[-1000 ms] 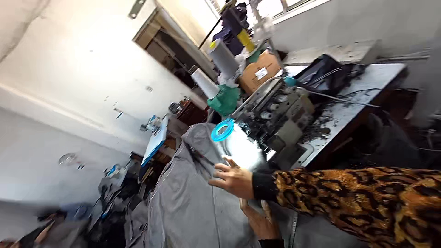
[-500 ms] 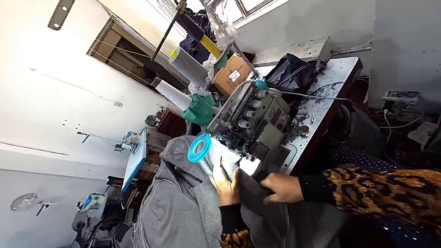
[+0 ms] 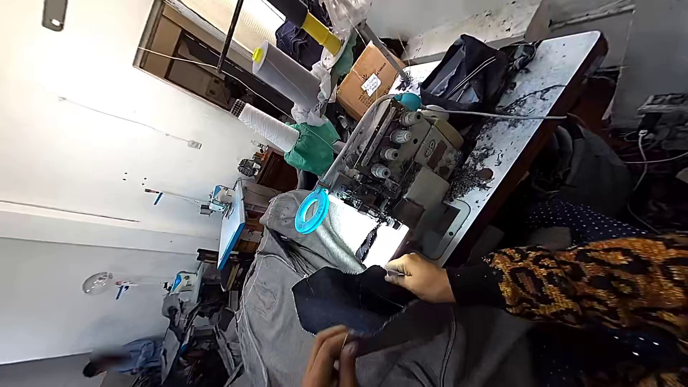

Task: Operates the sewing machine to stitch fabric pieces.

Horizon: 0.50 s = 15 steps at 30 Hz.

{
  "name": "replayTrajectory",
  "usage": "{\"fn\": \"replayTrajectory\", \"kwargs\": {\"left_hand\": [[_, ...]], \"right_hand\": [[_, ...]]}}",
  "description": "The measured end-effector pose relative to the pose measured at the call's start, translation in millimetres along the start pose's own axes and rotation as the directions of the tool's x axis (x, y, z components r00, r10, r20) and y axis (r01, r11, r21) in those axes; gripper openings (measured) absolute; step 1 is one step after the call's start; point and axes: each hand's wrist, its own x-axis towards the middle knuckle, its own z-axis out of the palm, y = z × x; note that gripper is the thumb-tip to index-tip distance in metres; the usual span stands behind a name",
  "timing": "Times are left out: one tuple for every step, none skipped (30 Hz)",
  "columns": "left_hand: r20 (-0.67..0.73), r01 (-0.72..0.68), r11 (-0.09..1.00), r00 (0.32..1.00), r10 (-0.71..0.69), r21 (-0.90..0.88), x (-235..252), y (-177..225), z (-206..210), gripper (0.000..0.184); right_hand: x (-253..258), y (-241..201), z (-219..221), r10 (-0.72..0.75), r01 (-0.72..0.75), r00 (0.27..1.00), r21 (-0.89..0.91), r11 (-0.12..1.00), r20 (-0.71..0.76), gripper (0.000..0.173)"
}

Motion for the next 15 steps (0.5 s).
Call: {"fn": "replayTrajectory", "kwargs": {"left_hand": [[-0.024, 0.003, 1.0, 1.0, -0.002, 0.031, 3, -6, 11, 0.016], [-0.056, -0.003, 0.999, 0.998, 0.006, 0.05, 7, -16, 22, 0.015], [-0.092, -0.006, 0.998, 0.996, 0.012, 0.068, 9, -26, 33, 0.013], [-0.116, 0.005, 0.997, 0.993, 0.005, 0.081, 11, -34, 41, 0.013], [-0.121, 0.021, 0.997, 0.993, -0.012, 0.071, 13, -39, 45, 0.014], [-0.118, 0.031, 0.999, 0.993, -0.026, 0.042, 13, -41, 45, 0.014], [-0.11, 0.039, 0.999, 0.993, -0.039, 0.005, 13, -40, 44, 0.013], [-0.102, 0.046, 0.998, 0.994, -0.049, -0.035, 13, -38, 43, 0.011], [-0.092, 0.053, 0.996, 0.994, -0.06, -0.069, 11, -37, 41, 0.01], [-0.092, 0.058, 0.994, 0.994, -0.066, -0.09, 9, -36, 39, 0.008], [-0.105, 0.056, 0.994, 0.992, -0.066, -0.096, 7, -34, 36, 0.007], [-0.127, 0.054, 0.994, 0.99, -0.066, -0.094, 4, -32, 33, 0.007], [-0.147, 0.056, 0.994, 0.987, -0.07, -0.095, 1, -29, 29, 0.008], [-0.166, 0.067, 0.992, 0.983, -0.083, -0.103, -2, -26, 25, 0.011], [-0.193, 0.08, 0.99, 0.976, -0.102, -0.116, -5, -21, 22, 0.014]], "right_hand": [[-1, -7, 4, -0.018, 0.018, 1.0, 0.028, 0.999, -0.001, 0.029], [-3, -16, 8, -0.035, 0.034, 0.999, 0.052, 0.998, 0.018, 0.029], [-6, -25, 10, -0.049, 0.046, 0.998, 0.06, 0.997, 0.05, 0.03], [-9, -33, 11, -0.065, 0.06, 0.995, 0.056, 0.997, 0.081, 0.032], [-11, -38, 12, -0.085, 0.081, 0.991, 0.042, 0.996, 0.102, 0.032], [-11, -41, 12, -0.1, 0.097, 0.988, 0.026, 0.995, 0.117, 0.031], [-11, -43, 11, -0.107, 0.106, 0.985, 0.013, 0.994, 0.132, 0.031], [-11, -45, 10, -0.105, 0.106, 0.983, 0.004, 0.994, 0.151, 0.032], [-11, -46, 11, -0.097, 0.099, 0.98, -0.003, 0.995, 0.172, 0.032], [-11, -48, 12, -0.088, 0.092, 0.978, -0.012, 0.996, 0.189, 0.032], [-10, -50, 15, -0.081, 0.088, 0.976, -0.023, 0.996, 0.203, 0.03], [-10, -52, 19, -0.069, 0.077, 0.974, -0.032, 0.997, 0.217, 0.03], [-10, -53, 22, -0.054, 0.063, 0.974, -0.032, 0.998, 0.222, 0.029], [-10, -54, 26, -0.037, 0.041, 0.977, -0.017, 0.999, 0.212, 0.028], [-10, -55, 31, -0.02, 0.016, 0.983, 0.023, 1.0, 0.183, 0.025]]}}
